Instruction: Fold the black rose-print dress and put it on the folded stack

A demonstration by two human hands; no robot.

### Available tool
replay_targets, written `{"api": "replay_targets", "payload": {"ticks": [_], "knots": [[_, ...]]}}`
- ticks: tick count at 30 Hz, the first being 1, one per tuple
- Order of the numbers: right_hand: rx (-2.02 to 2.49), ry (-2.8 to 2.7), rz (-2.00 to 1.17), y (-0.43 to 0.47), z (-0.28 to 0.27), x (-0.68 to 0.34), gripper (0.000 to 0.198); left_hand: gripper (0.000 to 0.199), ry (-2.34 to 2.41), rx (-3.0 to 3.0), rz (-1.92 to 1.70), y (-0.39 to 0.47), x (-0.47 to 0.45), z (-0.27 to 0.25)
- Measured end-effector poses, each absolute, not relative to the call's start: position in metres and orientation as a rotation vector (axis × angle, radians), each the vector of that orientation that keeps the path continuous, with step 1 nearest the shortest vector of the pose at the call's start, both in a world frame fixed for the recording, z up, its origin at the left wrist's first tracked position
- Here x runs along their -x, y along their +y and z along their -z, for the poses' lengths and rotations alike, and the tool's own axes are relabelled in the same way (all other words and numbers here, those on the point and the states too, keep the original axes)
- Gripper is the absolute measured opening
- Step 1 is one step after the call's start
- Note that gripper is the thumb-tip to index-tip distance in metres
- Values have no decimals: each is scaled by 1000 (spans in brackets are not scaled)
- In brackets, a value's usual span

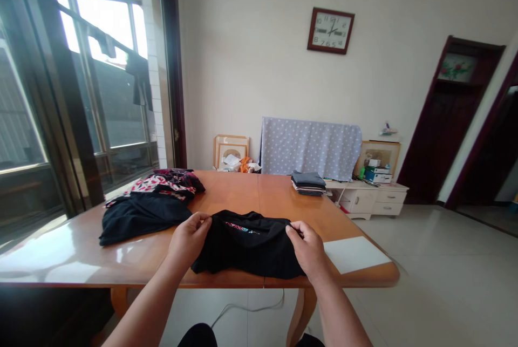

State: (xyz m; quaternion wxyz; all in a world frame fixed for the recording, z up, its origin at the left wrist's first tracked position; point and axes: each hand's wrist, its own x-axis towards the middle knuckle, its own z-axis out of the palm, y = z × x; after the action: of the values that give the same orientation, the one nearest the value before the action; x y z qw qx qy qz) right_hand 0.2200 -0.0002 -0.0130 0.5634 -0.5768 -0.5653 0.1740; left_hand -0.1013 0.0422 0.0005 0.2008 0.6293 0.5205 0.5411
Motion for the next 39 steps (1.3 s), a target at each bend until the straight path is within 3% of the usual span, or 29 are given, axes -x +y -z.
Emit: {"api": "replay_targets", "payload": {"ticks": [5,10,15,18,23,27,31,34,39], "knots": [[1288,-1373,-384,-10,-1,-188,34,28,1221,-1775,-1352,29,76,-3],[1103,-1439,-666,-21,-9,-143,36,37,989,-1671,-1132,11,45,-7],[985,-1410,-970,-25,-5,-125,41,48,846,-1749,-1224,2,34,-1],[1000,-1317,-1125,-24,-1,-128,46,40,832,-1755,-1247,7,35,8],[1056,-1342,-1037,-12,-3,-139,44,20,894,-1782,-1209,10,45,9],[1195,-1351,-935,5,-9,-143,40,26,817,-1840,-906,-1,52,2],[1277,-1595,-1095,22,-11,-133,42,33,716,-1960,-571,-11,53,-1],[1332,-1886,-1227,34,-3,-119,42,33,692,-2042,-506,-12,55,-4],[1394,-2028,-1218,51,12,-106,21,35,659,-2042,-505,-10,64,-4]]}}
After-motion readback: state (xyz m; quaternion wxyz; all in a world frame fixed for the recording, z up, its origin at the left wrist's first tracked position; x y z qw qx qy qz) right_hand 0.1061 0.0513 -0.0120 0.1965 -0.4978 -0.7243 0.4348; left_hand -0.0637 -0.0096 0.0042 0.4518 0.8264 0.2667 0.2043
